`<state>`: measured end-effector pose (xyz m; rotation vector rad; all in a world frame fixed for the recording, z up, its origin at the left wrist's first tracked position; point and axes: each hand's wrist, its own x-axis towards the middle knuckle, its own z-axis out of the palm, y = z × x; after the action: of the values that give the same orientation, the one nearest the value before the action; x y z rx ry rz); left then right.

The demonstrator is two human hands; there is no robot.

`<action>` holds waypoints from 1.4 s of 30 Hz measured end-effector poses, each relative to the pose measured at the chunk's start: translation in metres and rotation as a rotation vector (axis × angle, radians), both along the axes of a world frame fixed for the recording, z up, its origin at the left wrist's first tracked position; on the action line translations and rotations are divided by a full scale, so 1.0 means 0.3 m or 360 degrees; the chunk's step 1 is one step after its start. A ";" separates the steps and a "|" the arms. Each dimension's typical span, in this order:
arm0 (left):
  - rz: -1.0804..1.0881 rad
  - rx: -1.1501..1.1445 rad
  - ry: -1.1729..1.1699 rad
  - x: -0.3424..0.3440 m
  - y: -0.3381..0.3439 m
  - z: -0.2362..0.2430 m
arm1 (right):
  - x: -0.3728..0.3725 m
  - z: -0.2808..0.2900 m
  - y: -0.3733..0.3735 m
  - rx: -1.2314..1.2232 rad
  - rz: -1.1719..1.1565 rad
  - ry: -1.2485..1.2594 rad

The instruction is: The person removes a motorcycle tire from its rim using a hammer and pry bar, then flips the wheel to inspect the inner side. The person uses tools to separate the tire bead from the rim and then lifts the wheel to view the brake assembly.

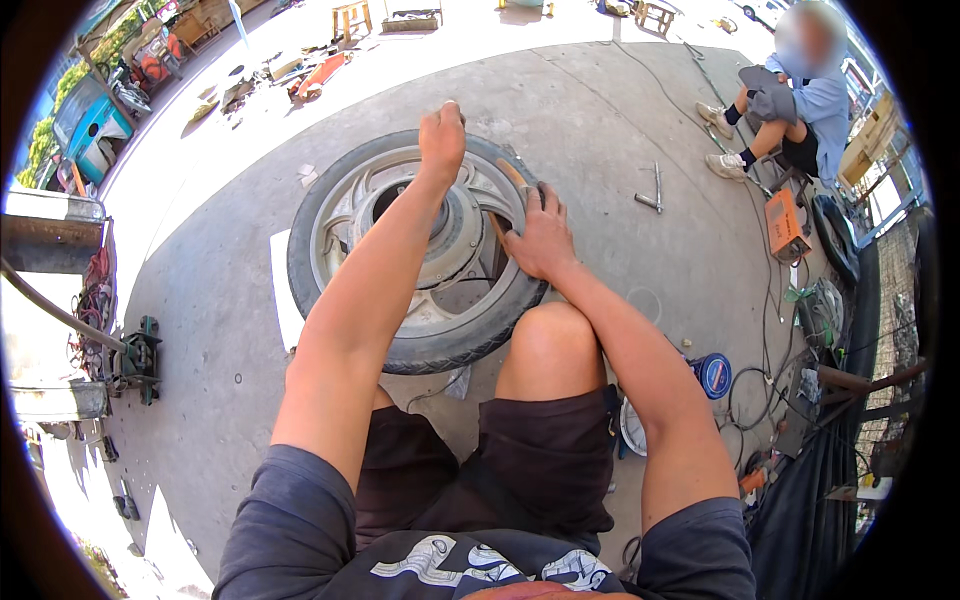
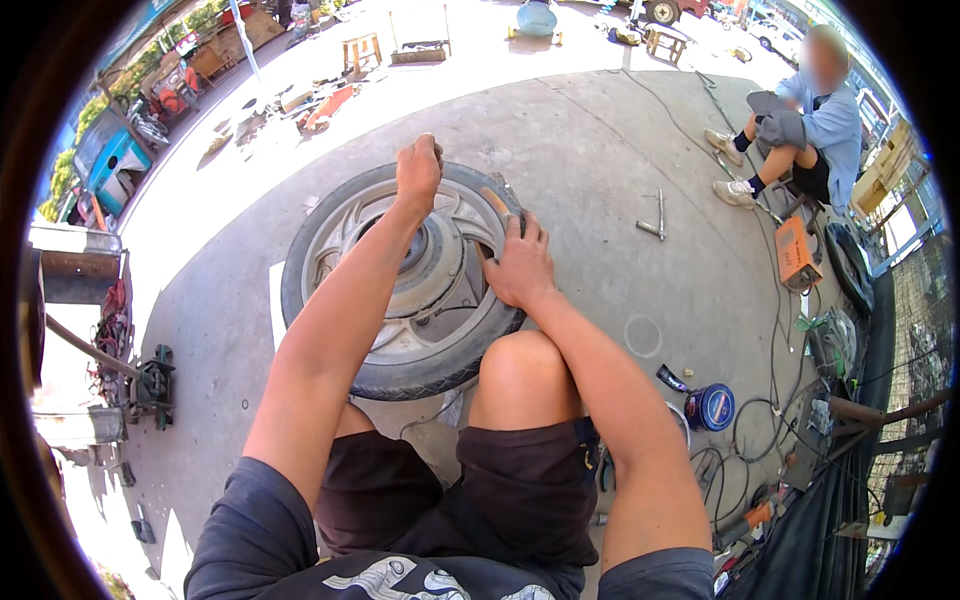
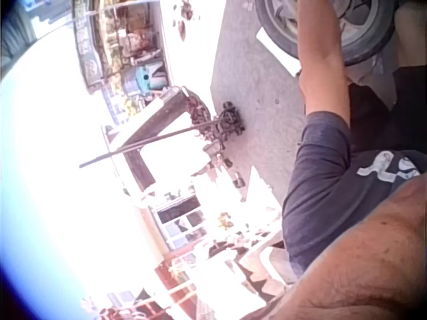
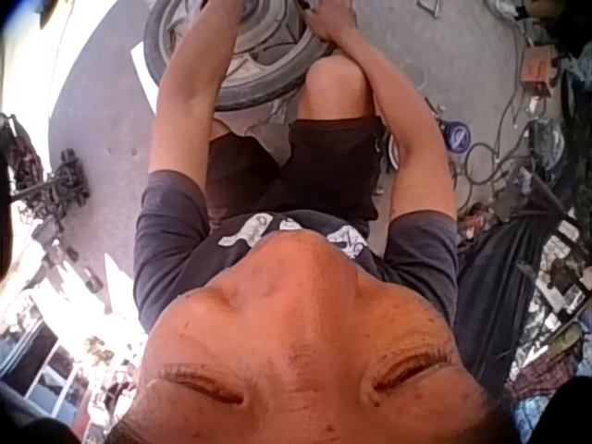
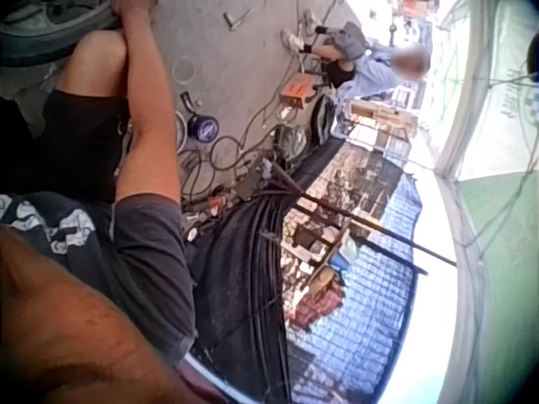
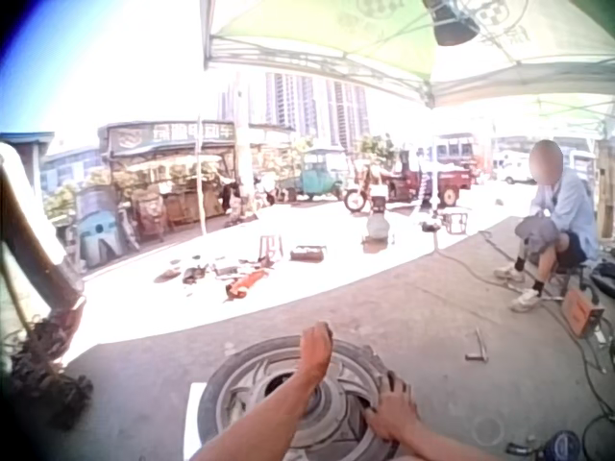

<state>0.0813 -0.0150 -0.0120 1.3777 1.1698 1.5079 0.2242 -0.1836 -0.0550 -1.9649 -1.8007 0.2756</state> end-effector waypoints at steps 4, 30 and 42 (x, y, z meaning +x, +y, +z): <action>0.0086 0.0007 0.0081 0.011 -0.046 0.022 | 0.003 0.008 -0.007 -0.0021 -0.0004 -0.0007; -0.0636 -0.0243 -0.0421 -0.042 -0.256 0.075 | -0.002 0.004 0.002 -0.0044 -0.0010 -0.0003; -0.0621 -0.0206 -0.0368 -0.026 -0.252 0.046 | -0.002 0.006 0.000 -0.0059 -0.0020 0.0008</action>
<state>0.0736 -0.0905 0.0017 1.2224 0.7864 1.2501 0.2237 -0.1835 -0.0533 -1.9988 -1.7916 0.3116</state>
